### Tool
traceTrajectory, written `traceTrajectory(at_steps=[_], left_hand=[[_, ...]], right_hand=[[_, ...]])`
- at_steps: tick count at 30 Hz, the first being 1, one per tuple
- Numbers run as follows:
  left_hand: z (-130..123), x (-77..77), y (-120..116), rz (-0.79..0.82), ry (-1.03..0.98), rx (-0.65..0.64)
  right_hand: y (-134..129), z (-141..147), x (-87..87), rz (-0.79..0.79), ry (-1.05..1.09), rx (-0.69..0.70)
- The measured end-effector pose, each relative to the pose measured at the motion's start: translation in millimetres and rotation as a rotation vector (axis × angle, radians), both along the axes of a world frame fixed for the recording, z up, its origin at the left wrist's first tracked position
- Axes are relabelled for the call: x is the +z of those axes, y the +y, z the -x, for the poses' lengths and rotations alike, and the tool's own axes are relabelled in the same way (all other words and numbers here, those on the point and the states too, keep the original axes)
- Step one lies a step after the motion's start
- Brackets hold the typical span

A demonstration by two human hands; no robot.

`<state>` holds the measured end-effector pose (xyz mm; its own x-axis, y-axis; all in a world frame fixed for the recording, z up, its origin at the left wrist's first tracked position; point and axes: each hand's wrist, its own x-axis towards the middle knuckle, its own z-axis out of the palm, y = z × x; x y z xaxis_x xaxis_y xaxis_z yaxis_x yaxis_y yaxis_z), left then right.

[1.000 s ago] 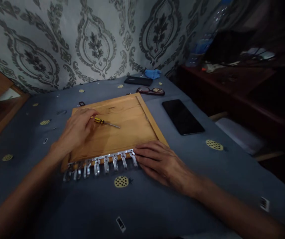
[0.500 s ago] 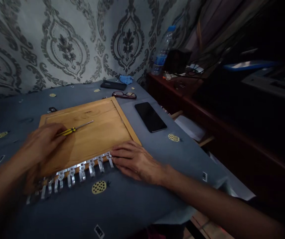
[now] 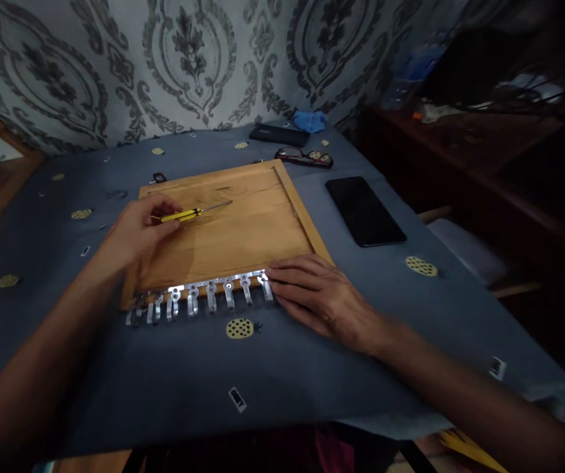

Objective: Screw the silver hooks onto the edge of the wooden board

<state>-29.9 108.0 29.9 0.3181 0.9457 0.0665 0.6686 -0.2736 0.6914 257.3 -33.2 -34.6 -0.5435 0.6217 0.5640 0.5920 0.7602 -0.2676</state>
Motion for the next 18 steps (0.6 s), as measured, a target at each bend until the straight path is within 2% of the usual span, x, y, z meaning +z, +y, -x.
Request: traceTrajectory(at_steps=[5,9,13,18], left_hand=[[2.9,-7.3,8.0,-0.116,-0.26,0.085],[0.8,-3.5,6.9,-0.283,-0.401,0.127],[-3.7,7.4,-0.5,-0.477,-0.481,0.134],[-7.9,31.1,-15.6,-0.762,-0.545,-0.023]], right_hand=[[-0.1,0.6,1.7,-0.016,-0.013,-0.003],[0.1,1.6,1.9,-0.032,-0.011,-0.004],[1.4,3.0,1.3,-0.035,-0.019,-0.006],[2.3,3.8,2.5,-0.041,-0.024,-0.004]])
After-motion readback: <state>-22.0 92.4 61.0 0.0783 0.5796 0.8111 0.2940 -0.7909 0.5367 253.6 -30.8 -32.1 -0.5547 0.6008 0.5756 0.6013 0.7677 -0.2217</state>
